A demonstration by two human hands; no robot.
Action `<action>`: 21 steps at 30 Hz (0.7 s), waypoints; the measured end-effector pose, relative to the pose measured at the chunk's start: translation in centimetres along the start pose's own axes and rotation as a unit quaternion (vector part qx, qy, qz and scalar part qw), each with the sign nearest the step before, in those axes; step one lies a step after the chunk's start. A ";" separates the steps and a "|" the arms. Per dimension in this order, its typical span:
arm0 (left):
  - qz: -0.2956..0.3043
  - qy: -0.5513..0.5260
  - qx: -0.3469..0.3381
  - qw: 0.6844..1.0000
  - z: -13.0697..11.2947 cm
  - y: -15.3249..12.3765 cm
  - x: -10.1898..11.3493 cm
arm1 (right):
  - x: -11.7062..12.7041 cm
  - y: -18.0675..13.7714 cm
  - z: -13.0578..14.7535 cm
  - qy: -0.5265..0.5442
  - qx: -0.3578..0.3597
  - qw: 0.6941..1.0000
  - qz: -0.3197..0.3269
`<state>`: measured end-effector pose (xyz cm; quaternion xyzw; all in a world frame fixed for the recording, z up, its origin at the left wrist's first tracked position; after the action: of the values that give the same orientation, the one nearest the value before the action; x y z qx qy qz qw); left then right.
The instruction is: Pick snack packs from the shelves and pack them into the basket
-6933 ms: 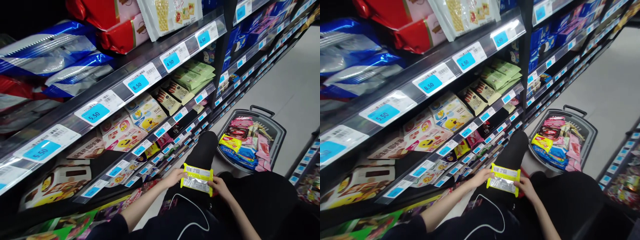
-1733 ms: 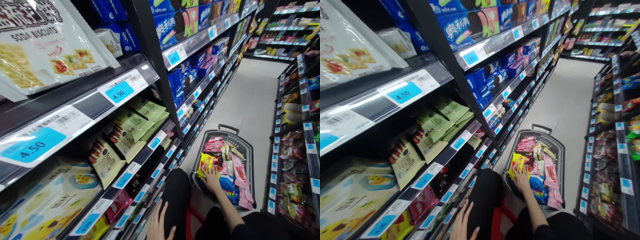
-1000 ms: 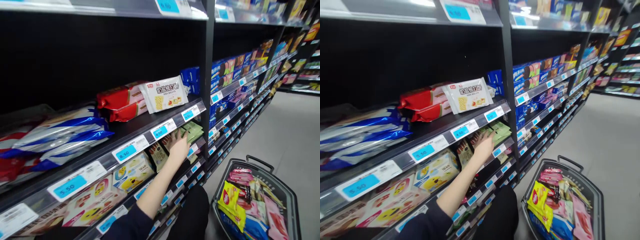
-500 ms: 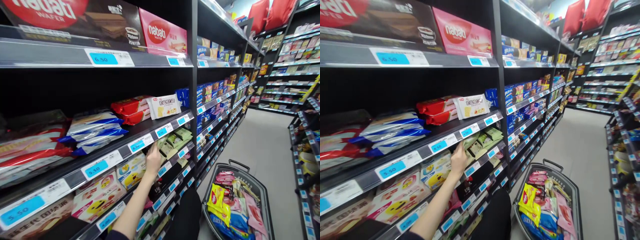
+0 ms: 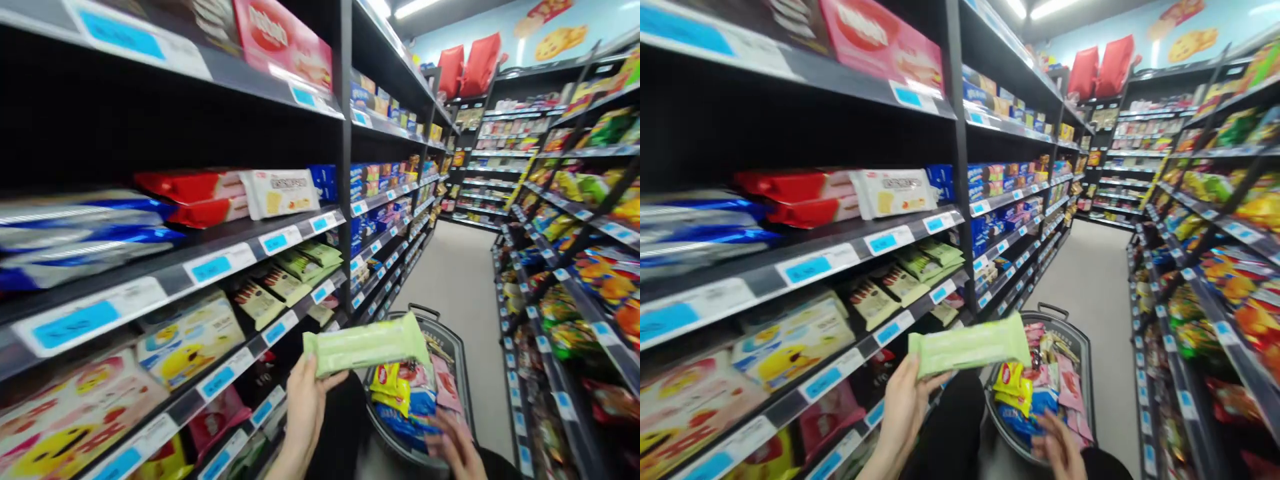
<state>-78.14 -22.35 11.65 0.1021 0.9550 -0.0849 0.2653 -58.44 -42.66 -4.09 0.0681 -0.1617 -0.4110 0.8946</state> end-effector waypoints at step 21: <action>0.315 0.253 0.109 0.908 17.0 1.6 3.5 | 1.2 -0.8 -5.4 0.188 -0.167 0.961 -0.117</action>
<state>-72.35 -23.94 -4.72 0.4438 0.8931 -0.0721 0.0145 -56.45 -44.13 -9.07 0.0120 0.0893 -0.5134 0.8534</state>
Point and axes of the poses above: each hand's wrist, its own y-axis towards the middle knuckle, its own x-axis out of the back of the hand, z = x × y, the point moved 1 cm from there along y, towards the middle knuckle, and after that the axes turned 2 degrees about x, right-handed, at the moved point
